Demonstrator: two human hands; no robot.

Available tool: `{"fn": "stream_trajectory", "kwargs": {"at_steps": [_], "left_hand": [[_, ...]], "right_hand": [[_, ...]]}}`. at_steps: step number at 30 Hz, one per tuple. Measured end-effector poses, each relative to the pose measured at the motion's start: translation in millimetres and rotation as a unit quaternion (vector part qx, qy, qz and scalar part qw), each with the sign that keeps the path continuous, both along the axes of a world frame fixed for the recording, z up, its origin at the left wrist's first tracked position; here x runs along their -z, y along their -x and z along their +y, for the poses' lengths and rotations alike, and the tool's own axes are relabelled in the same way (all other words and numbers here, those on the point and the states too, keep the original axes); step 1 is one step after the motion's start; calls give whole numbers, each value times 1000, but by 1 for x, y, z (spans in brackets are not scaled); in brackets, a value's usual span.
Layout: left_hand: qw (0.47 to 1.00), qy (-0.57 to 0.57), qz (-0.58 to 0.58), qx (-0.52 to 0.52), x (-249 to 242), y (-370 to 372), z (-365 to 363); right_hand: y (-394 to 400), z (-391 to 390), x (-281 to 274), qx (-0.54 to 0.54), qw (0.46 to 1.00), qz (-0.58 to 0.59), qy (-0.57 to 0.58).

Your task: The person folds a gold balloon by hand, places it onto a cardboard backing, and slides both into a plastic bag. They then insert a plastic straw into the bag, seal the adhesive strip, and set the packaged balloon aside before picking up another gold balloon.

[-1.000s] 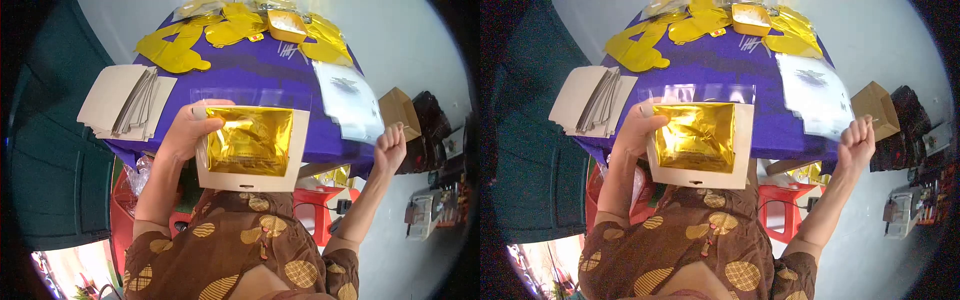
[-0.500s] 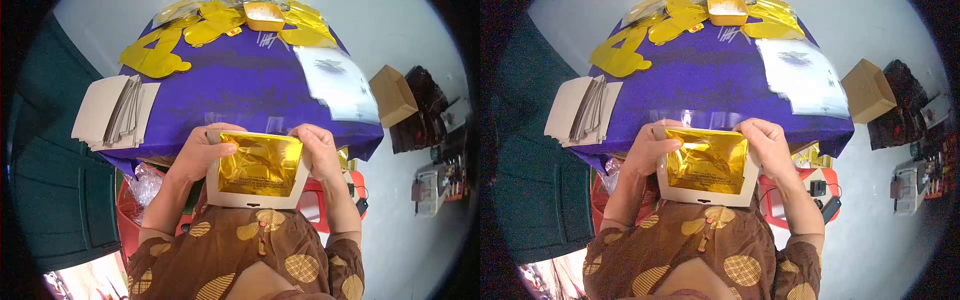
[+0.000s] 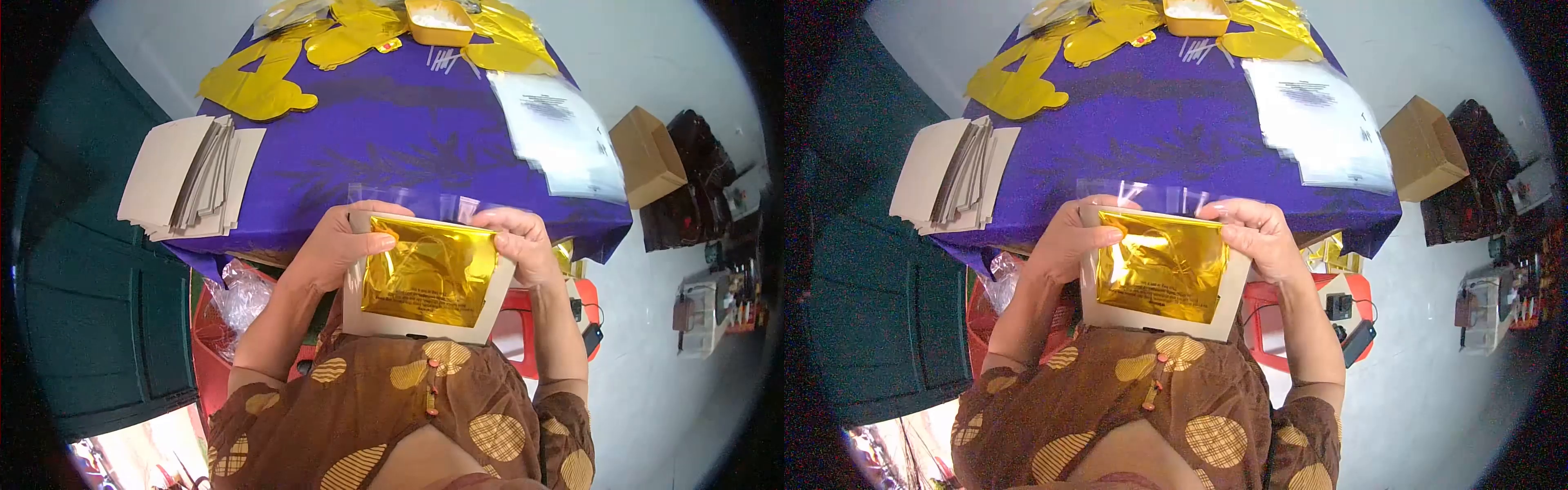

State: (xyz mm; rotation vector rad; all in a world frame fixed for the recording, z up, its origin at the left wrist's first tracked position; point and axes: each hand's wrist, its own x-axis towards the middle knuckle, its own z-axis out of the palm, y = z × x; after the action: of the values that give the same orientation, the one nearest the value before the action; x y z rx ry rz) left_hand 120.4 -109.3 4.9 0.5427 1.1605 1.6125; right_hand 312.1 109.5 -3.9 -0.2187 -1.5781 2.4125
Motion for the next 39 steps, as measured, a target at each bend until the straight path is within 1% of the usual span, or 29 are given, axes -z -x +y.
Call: {"fn": "stream_trajectory", "kwargs": {"at_steps": [4, 7, 10, 13, 19, 22, 25, 28, 30, 32, 34, 35, 36, 38, 39], "left_hand": [[1000, 0, 10, 5, 2, -1, 0], [999, -37, 25, -11, 10, -2, 0], [998, -36, -31, -28, 10, -3, -1], [998, -52, -34, -11, 10, 0, -4], [995, -91, -34, -27, 18, 4, 0], [986, -163, -17, 19, 35, 15, -4], [980, -168, -73, 84, 40, 23, -8], [959, -223, -146, 95, 27, 11, -6], [979, -169, -88, 69, 36, 17, -10], [997, -75, 6, 36, 40, 17, -12], [999, -52, 6, -9, 26, 11, -12], [999, -39, 6, -30, 19, 8, -12], [999, -32, 5, -26, 17, 8, -13], [1000, -20, 0, -18, 14, 11, -18], [999, -33, -5, 4, 18, 14, -19]], "right_hand": [[-1, 2, 5, -7, 1000, -28, 10], [-2, 0, 8, 13, 1000, -20, -12], [-2, -1, 9, 17, 999, -18, -24], [-5, -1, 10, 22, 998, -38, -46], [-10, 3, 22, -11, 999, 28, -44], [-11, 7, 19, -85, 992, 83, -34], [-13, 8, 15, -106, 990, 69, -64], [-13, 10, 9, -114, 986, 57, -105], [-13, 12, 7, -115, 983, 45, -133], [-16, 15, -1, -120, 979, 35, -163], [-23, 21, -16, -127, 972, 28, -196], [-26, 31, -22, -132, 964, 42, -227], [-34, 47, -17, -136, 960, 42, -241], [-43, 67, -11, -47, 964, 106, -239], [-45, 68, -17, 4, 969, 19, -246]]}}
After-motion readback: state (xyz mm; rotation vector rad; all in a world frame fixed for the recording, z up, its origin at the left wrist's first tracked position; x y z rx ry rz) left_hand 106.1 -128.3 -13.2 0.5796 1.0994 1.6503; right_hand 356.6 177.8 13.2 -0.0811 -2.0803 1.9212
